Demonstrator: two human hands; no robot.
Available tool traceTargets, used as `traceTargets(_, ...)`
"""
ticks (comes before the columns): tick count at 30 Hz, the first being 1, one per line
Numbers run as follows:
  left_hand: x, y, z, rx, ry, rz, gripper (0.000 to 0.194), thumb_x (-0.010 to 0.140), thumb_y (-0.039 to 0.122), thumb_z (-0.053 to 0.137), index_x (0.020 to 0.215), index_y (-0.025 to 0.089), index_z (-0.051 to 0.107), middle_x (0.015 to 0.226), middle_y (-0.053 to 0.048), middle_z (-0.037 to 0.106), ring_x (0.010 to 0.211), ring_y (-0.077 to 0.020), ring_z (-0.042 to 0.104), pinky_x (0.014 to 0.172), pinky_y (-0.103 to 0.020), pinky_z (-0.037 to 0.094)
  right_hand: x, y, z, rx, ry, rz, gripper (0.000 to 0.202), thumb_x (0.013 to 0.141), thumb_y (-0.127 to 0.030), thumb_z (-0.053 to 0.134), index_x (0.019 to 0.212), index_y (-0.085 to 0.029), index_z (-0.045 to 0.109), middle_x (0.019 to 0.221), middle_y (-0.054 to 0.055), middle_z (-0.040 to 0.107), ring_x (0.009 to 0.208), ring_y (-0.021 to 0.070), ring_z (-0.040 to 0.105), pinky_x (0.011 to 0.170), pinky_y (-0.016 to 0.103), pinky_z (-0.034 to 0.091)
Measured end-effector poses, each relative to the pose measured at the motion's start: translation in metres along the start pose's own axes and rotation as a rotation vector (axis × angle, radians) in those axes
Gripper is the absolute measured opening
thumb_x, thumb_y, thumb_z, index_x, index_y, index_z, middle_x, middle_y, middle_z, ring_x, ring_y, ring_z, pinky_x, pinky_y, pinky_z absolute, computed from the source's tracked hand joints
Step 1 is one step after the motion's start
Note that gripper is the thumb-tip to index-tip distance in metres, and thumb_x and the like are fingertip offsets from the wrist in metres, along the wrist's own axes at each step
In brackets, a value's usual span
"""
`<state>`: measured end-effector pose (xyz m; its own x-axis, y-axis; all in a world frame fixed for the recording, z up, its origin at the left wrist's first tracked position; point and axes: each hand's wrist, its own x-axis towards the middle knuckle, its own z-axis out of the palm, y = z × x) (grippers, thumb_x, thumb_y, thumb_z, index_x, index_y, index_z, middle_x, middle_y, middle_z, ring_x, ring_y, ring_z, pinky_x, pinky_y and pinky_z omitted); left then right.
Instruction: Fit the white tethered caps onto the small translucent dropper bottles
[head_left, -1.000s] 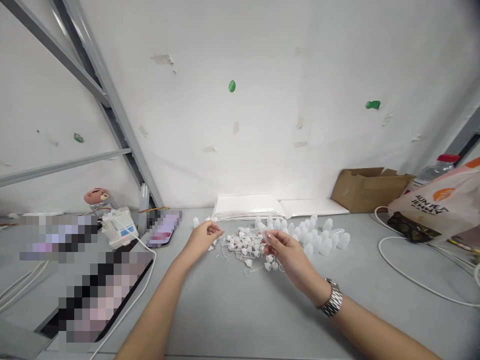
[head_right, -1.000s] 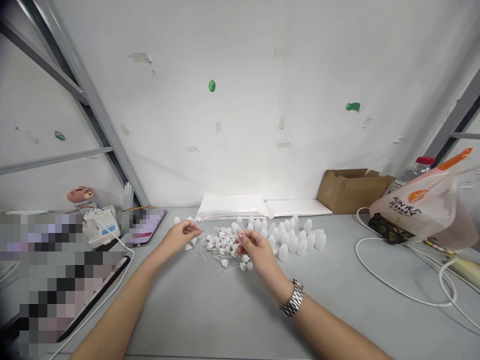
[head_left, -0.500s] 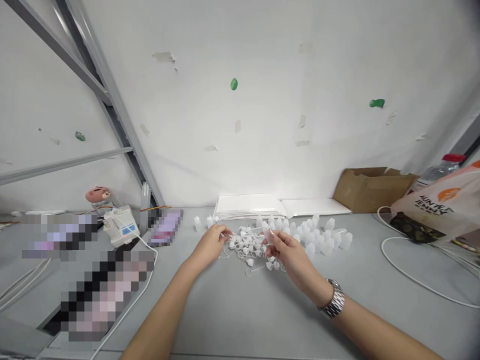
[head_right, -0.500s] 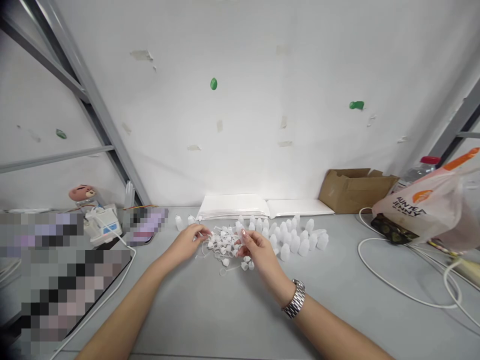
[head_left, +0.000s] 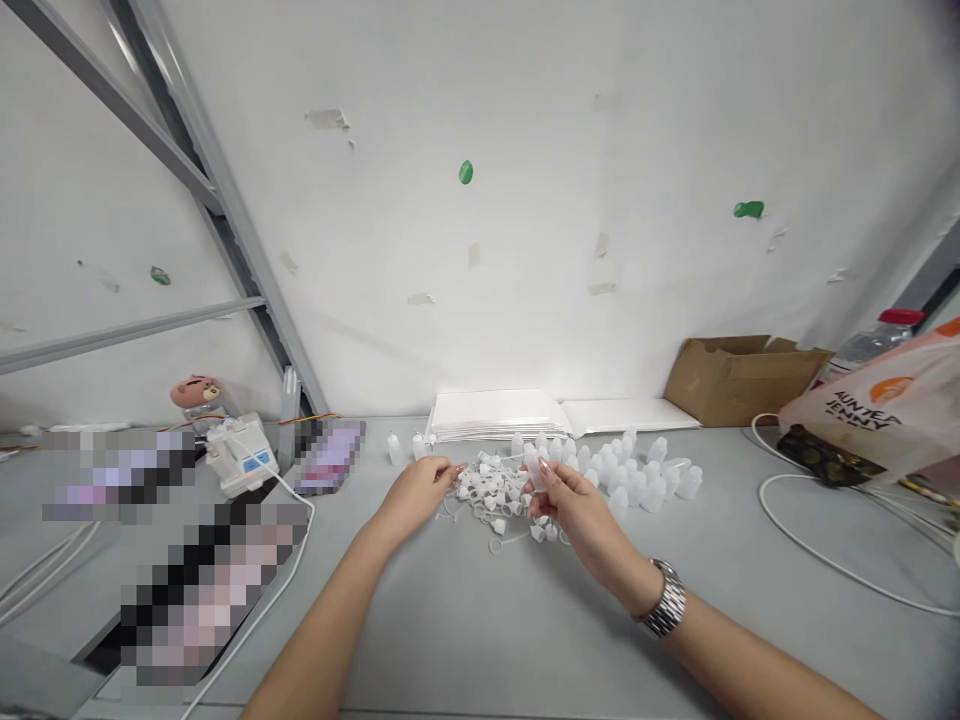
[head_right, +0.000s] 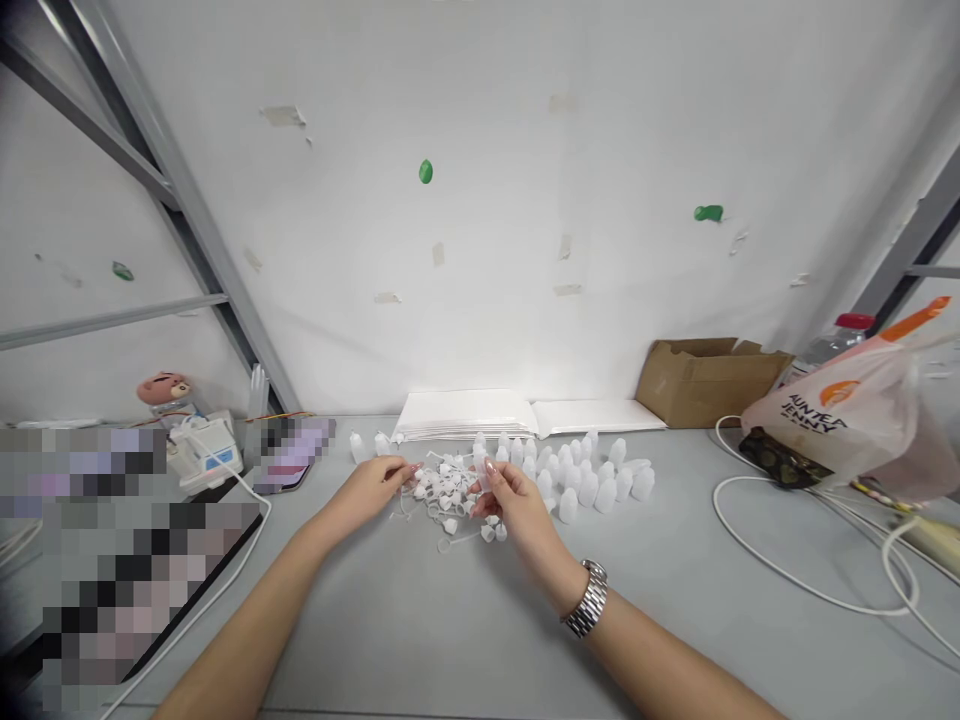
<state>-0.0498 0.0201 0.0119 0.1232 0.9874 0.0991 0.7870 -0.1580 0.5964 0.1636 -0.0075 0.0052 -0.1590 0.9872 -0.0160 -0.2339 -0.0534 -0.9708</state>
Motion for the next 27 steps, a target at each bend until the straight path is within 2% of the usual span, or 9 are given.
traceTargets(3, 0.001, -0.001, 0.001, 0.02, 0.013, -0.007, 0.03, 0.077, 0.04, 0.041, 0.063, 0.019, 0.057, 0.067, -0.003, 0.062, 0.064, -0.0183, 0.052, 0.057, -0.026, 0.032, 0.0, -0.001, 0.001, 0.002, 0.004, 0.004, 0.043, 0.067, -0.06, 0.058, 0.073, -0.018, 0.053, 0.074, 0.003, 0.059, 0.054, 0.0116, 0.054, 0.059, 0.027, 0.043)
traceTargets(8, 0.002, -0.004, 0.002, 0.022, 0.091, 0.03, 0.023, 0.076, 0.037, 0.047, 0.078, 0.02, 0.062, 0.085, -0.005, 0.063, 0.078, -0.0205, 0.055, 0.067, -0.028, 0.037, -0.001, -0.002, 0.001, 0.012, 0.014, 0.01, 0.04, 0.068, -0.057, 0.06, 0.072, -0.017, 0.054, 0.073, 0.002, 0.059, 0.054, 0.011, 0.053, 0.059, 0.027, 0.043)
traceTargets(18, 0.003, -0.01, 0.006, 0.029, -0.057, 0.068, 0.019, 0.068, 0.031, 0.056, 0.081, 0.02, 0.064, 0.088, -0.007, 0.061, 0.085, -0.0233, 0.055, 0.073, -0.031, 0.04, -0.003, -0.005, 0.003, 0.014, 0.032, 0.016, 0.041, 0.064, -0.058, 0.062, 0.071, -0.018, 0.056, 0.071, 0.002, 0.058, 0.053, 0.0115, 0.052, 0.057, 0.028, 0.042)
traceTargets(27, 0.003, -0.016, 0.014, 0.075, -0.078, 0.106, 0.017, 0.067, 0.027, 0.057, 0.082, 0.02, 0.063, 0.085, -0.007, 0.056, 0.088, -0.0246, 0.052, 0.076, -0.033, 0.039, -0.003, -0.005, 0.003, 0.021, 0.016, 0.019, 0.041, 0.065, -0.057, 0.062, 0.071, -0.017, 0.055, 0.07, 0.002, 0.058, 0.053, 0.0113, 0.051, 0.055, 0.027, 0.04)
